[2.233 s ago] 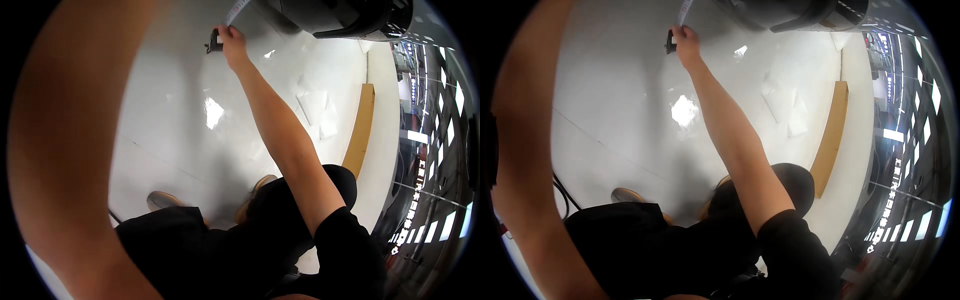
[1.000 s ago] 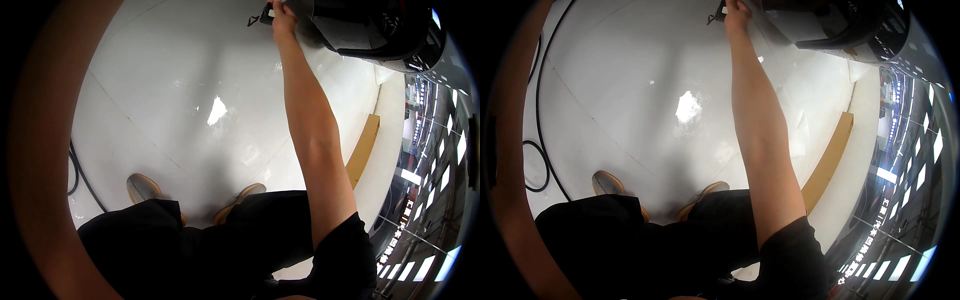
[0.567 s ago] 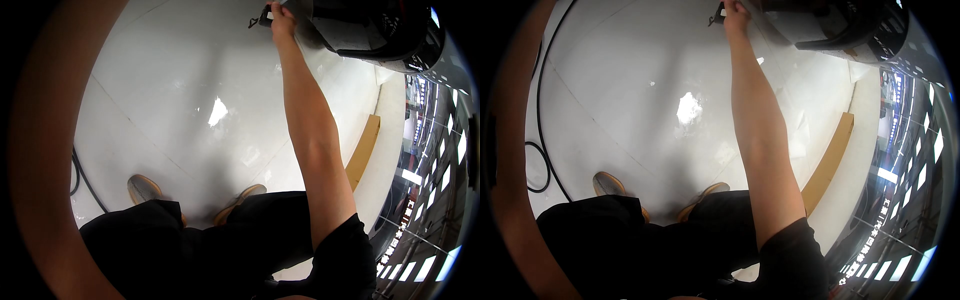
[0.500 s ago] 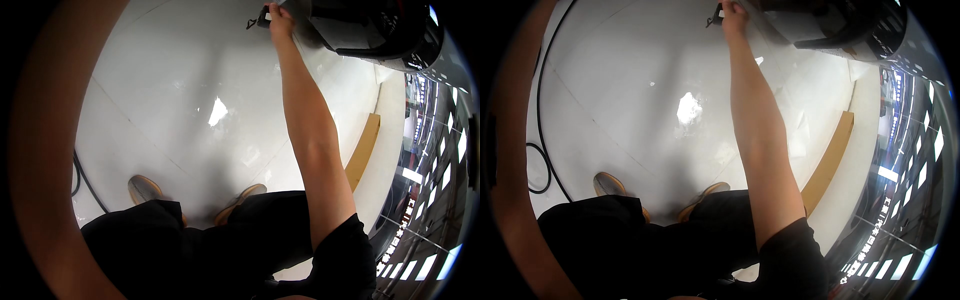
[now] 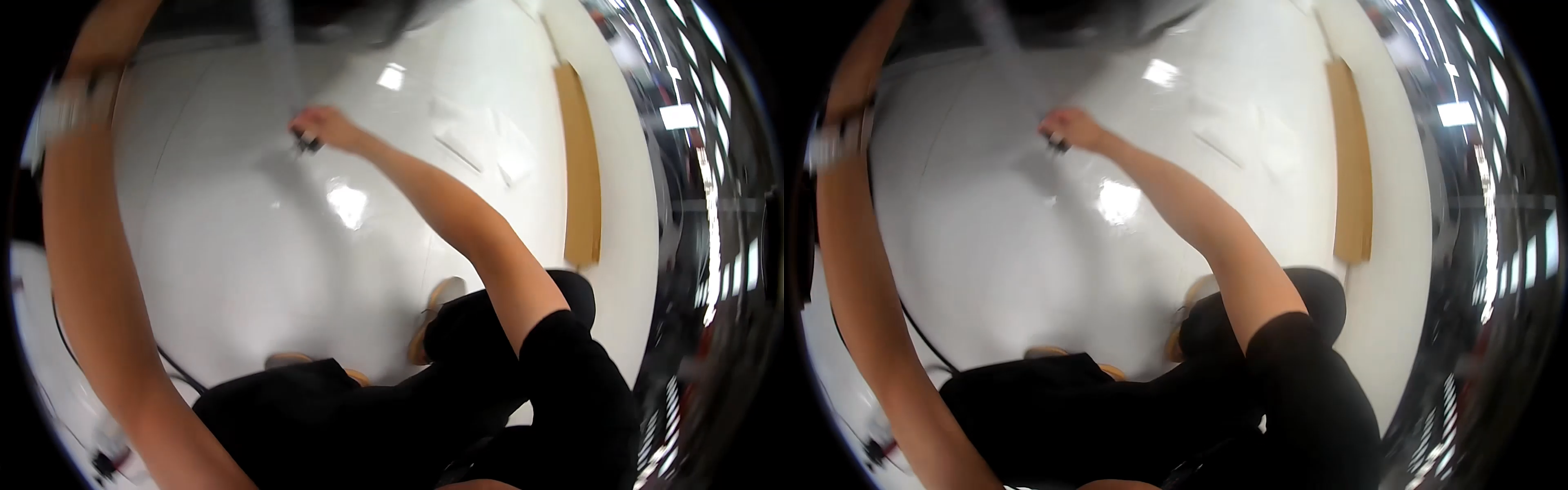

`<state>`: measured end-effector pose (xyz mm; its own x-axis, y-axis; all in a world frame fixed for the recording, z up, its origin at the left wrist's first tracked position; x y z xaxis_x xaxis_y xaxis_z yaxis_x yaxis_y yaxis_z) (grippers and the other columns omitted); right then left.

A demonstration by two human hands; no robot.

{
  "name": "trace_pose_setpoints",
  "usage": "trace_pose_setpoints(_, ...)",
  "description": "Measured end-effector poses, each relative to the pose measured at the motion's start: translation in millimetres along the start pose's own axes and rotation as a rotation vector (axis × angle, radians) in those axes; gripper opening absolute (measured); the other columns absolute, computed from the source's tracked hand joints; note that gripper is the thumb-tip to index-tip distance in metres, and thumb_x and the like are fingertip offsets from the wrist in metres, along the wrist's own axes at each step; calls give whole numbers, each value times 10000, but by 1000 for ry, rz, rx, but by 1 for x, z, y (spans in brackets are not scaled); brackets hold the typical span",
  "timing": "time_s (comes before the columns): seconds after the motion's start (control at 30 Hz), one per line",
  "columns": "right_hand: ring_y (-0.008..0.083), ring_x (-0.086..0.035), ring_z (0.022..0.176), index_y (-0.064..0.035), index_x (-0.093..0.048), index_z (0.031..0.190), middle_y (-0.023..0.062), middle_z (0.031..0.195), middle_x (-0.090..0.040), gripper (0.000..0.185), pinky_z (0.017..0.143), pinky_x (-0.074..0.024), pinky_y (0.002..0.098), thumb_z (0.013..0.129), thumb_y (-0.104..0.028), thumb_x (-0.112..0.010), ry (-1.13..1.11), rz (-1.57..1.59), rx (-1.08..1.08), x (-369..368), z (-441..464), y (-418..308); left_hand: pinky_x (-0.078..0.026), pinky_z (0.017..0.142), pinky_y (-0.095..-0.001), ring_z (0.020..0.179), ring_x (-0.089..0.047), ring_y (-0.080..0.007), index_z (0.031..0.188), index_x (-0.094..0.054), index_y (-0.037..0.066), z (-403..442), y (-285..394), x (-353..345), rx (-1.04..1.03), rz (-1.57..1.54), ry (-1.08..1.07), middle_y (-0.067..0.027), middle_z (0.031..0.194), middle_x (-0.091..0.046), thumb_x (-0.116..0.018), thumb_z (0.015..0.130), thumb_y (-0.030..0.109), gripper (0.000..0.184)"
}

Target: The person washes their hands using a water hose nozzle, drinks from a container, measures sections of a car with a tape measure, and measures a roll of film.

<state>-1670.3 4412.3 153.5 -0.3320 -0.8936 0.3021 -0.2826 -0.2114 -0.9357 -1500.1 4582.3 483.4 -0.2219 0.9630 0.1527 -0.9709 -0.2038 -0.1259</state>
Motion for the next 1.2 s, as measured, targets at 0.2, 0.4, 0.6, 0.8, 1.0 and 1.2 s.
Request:
trace_pose_setpoints(0.2,105,-566,825,-112,-714,1040,2,880,-660,274,737,-479,287,981,-341,-575,-288,-107,-7,58,-97,-7,-377,598,-218,638,-530,-64,1054,-701,54,4,45,-9,384,-288,33,8,788,-678,-632,946,347,320)
trace_pose_setpoints(0.4,127,-574,786,-92,-703,1018,11,841,-632,356,714,-480,316,972,-424,-585,-344,-80,-288,179,-266,50,-379,610,-247,658,-483,-81,932,-707,-8,29,183,-42,789,-499,-239,-3,740,-606,-600,988,338,367)
trace_pose_setpoints(0.6,219,-602,647,-63,-721,874,106,721,-656,332,629,-479,380,865,-388,-657,436,-249,-459,288,-522,197,-414,630,-263,681,-507,-89,852,-612,68,-85,352,-156,918,-1031,-1413,4,762,-555,-524,1025,316,315)
trace_pose_setpoints(0.8,343,-658,791,-38,-705,819,175,804,-687,371,702,-497,456,859,-396,-619,1110,26,-1071,233,-777,264,-537,765,-362,862,-684,-251,996,-671,-17,-106,504,-201,122,-724,-2457,-149,954,-699,-575,967,390,419)
trace_pose_setpoints(1.0,208,-586,491,-21,-659,724,93,593,-609,402,509,-460,365,904,-375,-597,1484,428,-1295,87,-887,249,-530,763,-416,816,-688,-349,992,-682,-49,-60,555,-307,-280,-703,-2050,-213,865,-710,-625,924,321,381)
trace_pose_setpoints(1.2,191,-572,570,-25,-680,767,57,603,-598,418,564,-441,361,908,-413,-613,1769,654,-1408,55,-895,253,-525,738,-421,787,-685,-335,914,-688,-34,-39,614,-383,-341,-681,-1966,-193,826,-708,-614,899,327,369)
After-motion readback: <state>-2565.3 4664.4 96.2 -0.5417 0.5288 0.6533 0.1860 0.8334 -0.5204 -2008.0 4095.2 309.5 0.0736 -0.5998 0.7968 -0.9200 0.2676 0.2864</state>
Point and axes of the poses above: each hand's wrist, its own z-axis towards the middle knuckle, its own x-axis out of the back of the hand, y = z × x, the point moved 2 cm from there along z, towards the middle knuckle
